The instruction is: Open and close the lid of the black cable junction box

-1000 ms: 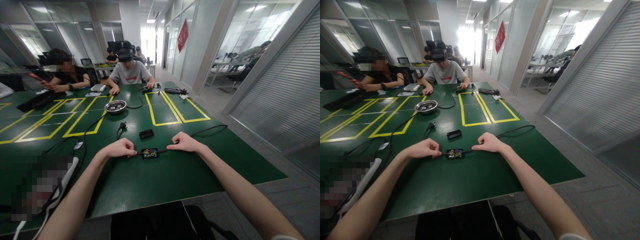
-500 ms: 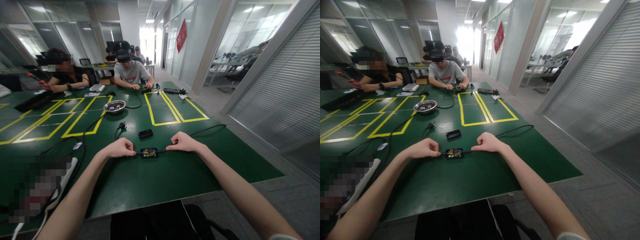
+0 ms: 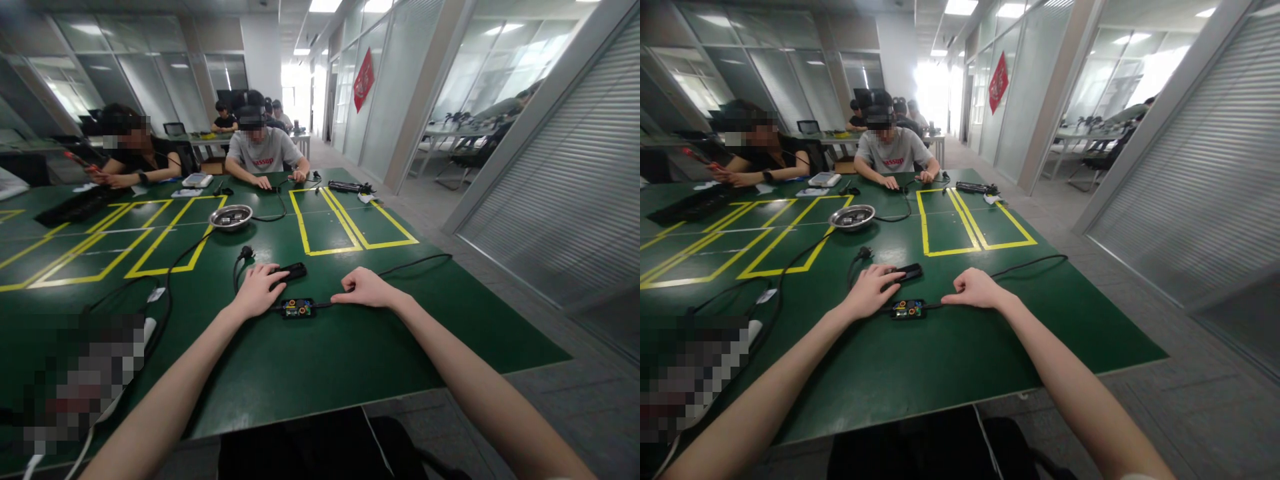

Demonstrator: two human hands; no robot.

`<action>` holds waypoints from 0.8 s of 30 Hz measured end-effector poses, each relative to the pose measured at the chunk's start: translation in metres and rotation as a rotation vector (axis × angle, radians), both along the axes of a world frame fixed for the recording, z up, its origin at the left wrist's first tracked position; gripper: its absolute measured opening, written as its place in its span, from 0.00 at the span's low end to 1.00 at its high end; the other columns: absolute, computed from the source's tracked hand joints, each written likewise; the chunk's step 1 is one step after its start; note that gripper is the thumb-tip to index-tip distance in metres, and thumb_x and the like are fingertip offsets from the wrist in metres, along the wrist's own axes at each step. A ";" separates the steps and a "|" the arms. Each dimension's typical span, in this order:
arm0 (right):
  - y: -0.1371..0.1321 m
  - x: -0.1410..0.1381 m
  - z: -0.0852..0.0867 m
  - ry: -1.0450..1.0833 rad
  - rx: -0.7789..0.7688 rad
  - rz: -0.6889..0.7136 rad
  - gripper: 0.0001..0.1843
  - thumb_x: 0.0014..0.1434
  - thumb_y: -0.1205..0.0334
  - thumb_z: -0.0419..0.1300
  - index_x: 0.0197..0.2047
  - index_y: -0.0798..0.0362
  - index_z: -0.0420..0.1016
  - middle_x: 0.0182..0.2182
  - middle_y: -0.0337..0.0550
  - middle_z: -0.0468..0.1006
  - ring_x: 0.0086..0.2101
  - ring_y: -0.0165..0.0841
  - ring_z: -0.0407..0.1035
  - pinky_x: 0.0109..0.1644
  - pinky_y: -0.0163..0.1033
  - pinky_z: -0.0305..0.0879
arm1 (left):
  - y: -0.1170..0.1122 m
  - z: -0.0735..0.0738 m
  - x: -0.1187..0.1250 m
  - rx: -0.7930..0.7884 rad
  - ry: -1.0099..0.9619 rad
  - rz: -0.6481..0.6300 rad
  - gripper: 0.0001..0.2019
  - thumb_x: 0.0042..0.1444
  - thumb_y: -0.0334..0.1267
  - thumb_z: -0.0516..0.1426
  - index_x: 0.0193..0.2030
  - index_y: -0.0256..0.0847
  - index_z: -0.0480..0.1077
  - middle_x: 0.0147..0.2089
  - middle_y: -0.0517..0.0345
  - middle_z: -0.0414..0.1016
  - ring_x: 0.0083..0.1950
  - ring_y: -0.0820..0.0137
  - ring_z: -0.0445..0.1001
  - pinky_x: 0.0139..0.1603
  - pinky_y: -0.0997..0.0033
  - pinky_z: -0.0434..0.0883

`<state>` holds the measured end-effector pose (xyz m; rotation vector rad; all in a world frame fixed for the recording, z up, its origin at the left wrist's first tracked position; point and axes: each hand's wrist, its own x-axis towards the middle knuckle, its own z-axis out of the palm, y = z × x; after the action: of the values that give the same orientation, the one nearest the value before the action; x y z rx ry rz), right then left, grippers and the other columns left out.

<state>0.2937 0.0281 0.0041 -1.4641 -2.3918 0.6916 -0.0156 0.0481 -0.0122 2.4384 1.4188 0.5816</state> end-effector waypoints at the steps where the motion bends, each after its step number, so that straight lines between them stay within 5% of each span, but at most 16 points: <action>1: 0.000 0.000 0.000 0.003 -0.001 0.000 0.35 0.52 0.31 0.62 0.17 0.50 0.54 0.17 0.32 0.55 0.23 0.28 0.50 0.30 0.38 0.45 | 0.000 0.001 0.000 -0.015 -0.034 -0.023 0.14 0.63 0.42 0.57 0.52 0.46 0.80 0.60 0.48 0.76 0.62 0.51 0.68 0.65 0.46 0.63; 5: 0.000 0.000 -0.001 0.004 -0.014 -0.005 0.34 0.53 0.31 0.62 0.17 0.50 0.55 0.17 0.32 0.55 0.23 0.28 0.50 0.30 0.38 0.45 | -0.003 0.006 -0.003 -0.070 -0.215 -0.087 0.07 0.58 0.37 0.60 0.38 0.43 0.80 0.56 0.50 0.77 0.57 0.57 0.74 0.65 0.54 0.67; 10: 0.001 0.000 -0.002 -0.005 -0.002 0.007 0.35 0.53 0.31 0.62 0.17 0.50 0.54 0.17 0.32 0.55 0.23 0.27 0.50 0.30 0.38 0.45 | -0.009 0.011 -0.005 -0.167 -0.300 -0.146 0.07 0.55 0.39 0.61 0.38 0.41 0.79 0.57 0.50 0.75 0.41 0.67 0.76 0.48 0.62 0.76; 15: 0.002 0.001 -0.004 0.002 -0.009 0.011 0.35 0.53 0.31 0.62 0.17 0.51 0.55 0.17 0.32 0.56 0.24 0.27 0.50 0.31 0.38 0.44 | -0.012 0.012 -0.002 -0.254 -0.429 -0.157 0.06 0.53 0.38 0.63 0.31 0.38 0.74 0.55 0.49 0.74 0.40 0.70 0.75 0.48 0.64 0.76; 20: 0.001 0.000 -0.003 -0.003 0.000 0.013 0.35 0.54 0.31 0.61 0.17 0.50 0.54 0.17 0.32 0.55 0.23 0.28 0.50 0.30 0.38 0.44 | -0.013 0.016 -0.007 -0.477 -0.544 -0.150 0.19 0.48 0.35 0.66 0.47 0.39 0.71 0.49 0.54 0.76 0.43 0.68 0.77 0.51 0.60 0.76; 24: 0.001 0.001 -0.003 0.003 0.001 0.022 0.35 0.54 0.31 0.61 0.17 0.50 0.54 0.17 0.32 0.55 0.23 0.28 0.50 0.30 0.37 0.45 | -0.014 0.018 -0.012 -0.557 -0.576 -0.204 0.32 0.49 0.35 0.65 0.63 0.41 0.69 0.54 0.52 0.71 0.49 0.65 0.78 0.53 0.58 0.77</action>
<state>0.2942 0.0287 0.0016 -1.4373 -2.4091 0.6978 -0.0273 0.0336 0.0059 1.7529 0.9221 0.6595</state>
